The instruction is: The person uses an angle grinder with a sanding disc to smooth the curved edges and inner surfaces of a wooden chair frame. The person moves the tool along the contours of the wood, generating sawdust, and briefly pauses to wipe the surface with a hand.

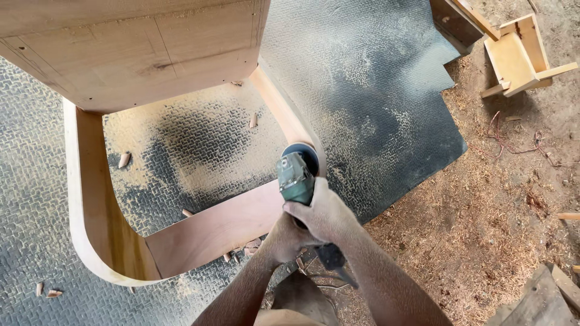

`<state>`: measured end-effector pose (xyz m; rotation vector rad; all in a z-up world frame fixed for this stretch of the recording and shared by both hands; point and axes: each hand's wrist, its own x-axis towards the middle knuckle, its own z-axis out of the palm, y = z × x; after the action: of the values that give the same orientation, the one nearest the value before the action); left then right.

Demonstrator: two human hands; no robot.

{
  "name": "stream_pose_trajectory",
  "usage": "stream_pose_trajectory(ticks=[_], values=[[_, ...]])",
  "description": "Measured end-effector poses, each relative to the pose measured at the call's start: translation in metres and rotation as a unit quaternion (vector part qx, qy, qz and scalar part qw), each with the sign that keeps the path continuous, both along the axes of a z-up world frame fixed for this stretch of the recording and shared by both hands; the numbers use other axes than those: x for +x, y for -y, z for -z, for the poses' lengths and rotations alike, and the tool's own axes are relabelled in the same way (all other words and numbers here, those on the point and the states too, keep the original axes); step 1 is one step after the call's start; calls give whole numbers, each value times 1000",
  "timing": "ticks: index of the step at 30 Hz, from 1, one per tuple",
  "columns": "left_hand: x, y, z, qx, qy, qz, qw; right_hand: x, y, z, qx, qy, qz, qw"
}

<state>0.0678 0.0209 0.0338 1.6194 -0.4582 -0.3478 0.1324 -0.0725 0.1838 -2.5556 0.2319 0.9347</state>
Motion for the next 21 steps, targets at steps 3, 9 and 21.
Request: stream_pose_trajectory(ticks=[3, 9, 21], values=[[7, 4, 26, 209, 292, 32, 933, 4, -1, -2, -16, -3, -5, 1000], [-21, 11, 21, -112, -211, -41, 970, -10, 13, 18, -1, -23, -28, 999], [-39, 7, 0, -67, -286, -77, 953, -25, 27, 47, 69, -42, -36, 996]])
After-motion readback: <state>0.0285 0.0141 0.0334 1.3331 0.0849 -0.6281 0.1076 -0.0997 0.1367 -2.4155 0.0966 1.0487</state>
